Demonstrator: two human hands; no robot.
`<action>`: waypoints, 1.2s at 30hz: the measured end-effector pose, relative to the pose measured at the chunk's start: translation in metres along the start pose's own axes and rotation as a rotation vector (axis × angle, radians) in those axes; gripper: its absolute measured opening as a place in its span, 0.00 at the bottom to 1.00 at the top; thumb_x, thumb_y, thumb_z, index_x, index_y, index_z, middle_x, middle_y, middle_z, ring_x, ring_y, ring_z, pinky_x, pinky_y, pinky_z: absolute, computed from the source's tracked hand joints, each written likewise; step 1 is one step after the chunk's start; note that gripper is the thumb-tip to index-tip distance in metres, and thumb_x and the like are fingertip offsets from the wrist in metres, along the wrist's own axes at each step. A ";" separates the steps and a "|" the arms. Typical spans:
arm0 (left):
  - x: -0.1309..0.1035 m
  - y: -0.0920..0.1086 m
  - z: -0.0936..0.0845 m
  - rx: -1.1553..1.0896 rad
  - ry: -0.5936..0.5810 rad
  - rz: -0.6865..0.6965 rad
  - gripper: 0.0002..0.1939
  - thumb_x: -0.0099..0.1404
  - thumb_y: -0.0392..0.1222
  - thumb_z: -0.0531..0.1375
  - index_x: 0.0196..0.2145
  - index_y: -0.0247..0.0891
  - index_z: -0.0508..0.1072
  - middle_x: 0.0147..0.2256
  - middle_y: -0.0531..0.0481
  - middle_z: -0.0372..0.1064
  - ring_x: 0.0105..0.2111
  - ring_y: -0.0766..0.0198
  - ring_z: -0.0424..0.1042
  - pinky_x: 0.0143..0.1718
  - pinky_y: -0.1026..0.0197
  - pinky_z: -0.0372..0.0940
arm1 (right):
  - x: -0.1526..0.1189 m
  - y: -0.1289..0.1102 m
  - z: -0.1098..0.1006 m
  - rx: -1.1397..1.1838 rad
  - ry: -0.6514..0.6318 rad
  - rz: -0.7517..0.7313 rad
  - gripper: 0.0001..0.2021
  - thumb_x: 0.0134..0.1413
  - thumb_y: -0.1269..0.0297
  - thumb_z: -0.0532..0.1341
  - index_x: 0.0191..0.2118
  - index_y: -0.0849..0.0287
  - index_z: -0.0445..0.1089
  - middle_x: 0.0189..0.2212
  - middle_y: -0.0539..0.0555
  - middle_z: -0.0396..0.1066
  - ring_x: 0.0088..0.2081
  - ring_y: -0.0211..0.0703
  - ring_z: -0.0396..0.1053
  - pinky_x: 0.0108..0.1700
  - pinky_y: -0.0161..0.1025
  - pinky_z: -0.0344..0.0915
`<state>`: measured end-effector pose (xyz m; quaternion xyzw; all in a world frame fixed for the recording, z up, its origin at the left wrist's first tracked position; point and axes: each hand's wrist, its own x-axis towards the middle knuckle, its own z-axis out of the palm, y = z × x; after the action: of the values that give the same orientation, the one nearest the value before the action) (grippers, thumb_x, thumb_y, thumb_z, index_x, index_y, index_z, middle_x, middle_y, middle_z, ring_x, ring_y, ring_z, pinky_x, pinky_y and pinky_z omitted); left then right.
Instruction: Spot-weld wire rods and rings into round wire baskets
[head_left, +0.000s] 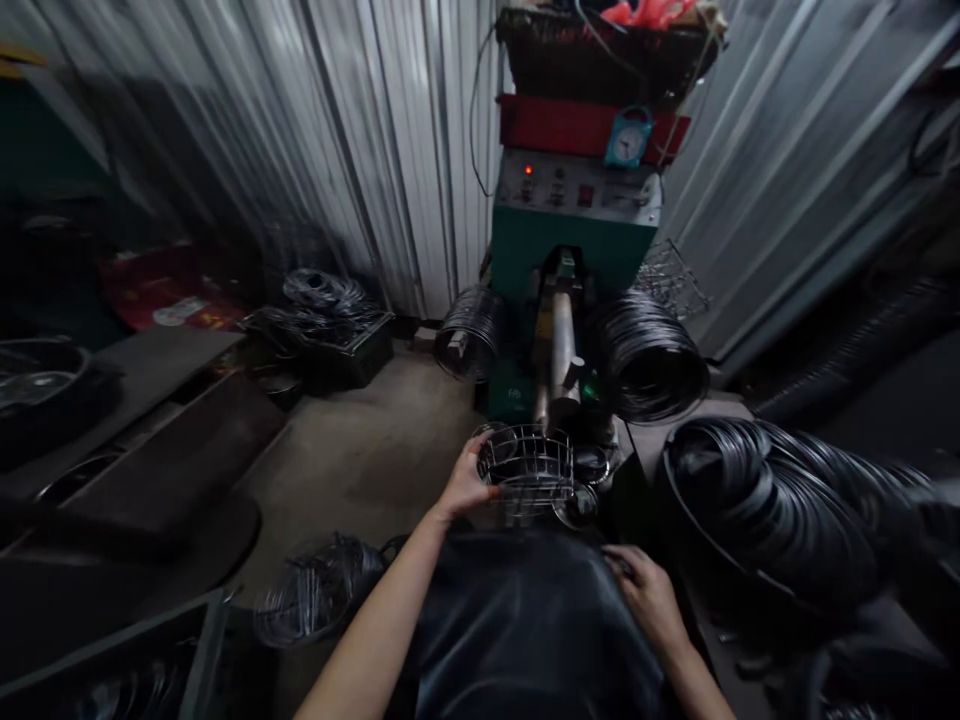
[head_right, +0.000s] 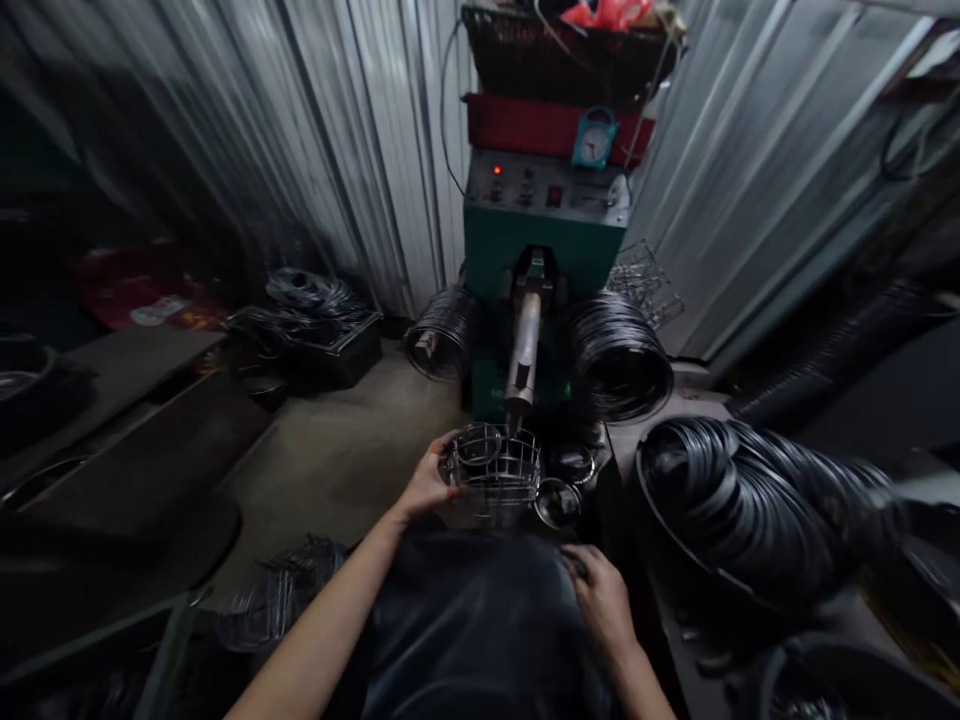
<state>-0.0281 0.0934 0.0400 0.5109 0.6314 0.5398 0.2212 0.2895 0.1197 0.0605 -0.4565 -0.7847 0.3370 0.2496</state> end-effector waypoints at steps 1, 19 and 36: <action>-0.007 0.010 -0.003 0.103 -0.033 0.057 0.50 0.37 0.43 0.71 0.57 0.41 0.56 0.54 0.42 0.58 0.55 0.49 0.60 0.56 0.46 0.57 | 0.006 -0.021 -0.004 -0.036 -0.051 -0.047 0.13 0.51 0.57 0.55 0.36 0.55 0.74 0.36 0.56 0.76 0.39 0.47 0.73 0.41 0.40 0.67; -0.028 0.095 0.003 0.574 -0.190 0.145 0.32 0.40 0.40 0.68 0.46 0.44 0.67 0.54 0.43 0.61 0.55 0.48 0.59 0.54 0.47 0.53 | 0.055 -0.084 0.020 -0.282 -0.241 -0.388 0.15 0.50 0.76 0.59 0.44 0.57 0.73 0.38 0.55 0.74 0.40 0.44 0.72 0.41 0.36 0.66; -0.026 0.079 0.006 0.416 -0.180 0.060 0.33 0.39 0.40 0.69 0.45 0.44 0.67 0.53 0.47 0.61 0.53 0.49 0.62 0.53 0.49 0.58 | 0.059 -0.076 0.020 -0.242 -0.300 -0.484 0.20 0.44 0.80 0.60 0.45 0.57 0.71 0.42 0.54 0.74 0.43 0.43 0.72 0.44 0.35 0.66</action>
<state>0.0186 0.0648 0.1025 0.6102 0.6913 0.3566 0.1503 0.2069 0.1387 0.1105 -0.2277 -0.9332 0.2353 0.1477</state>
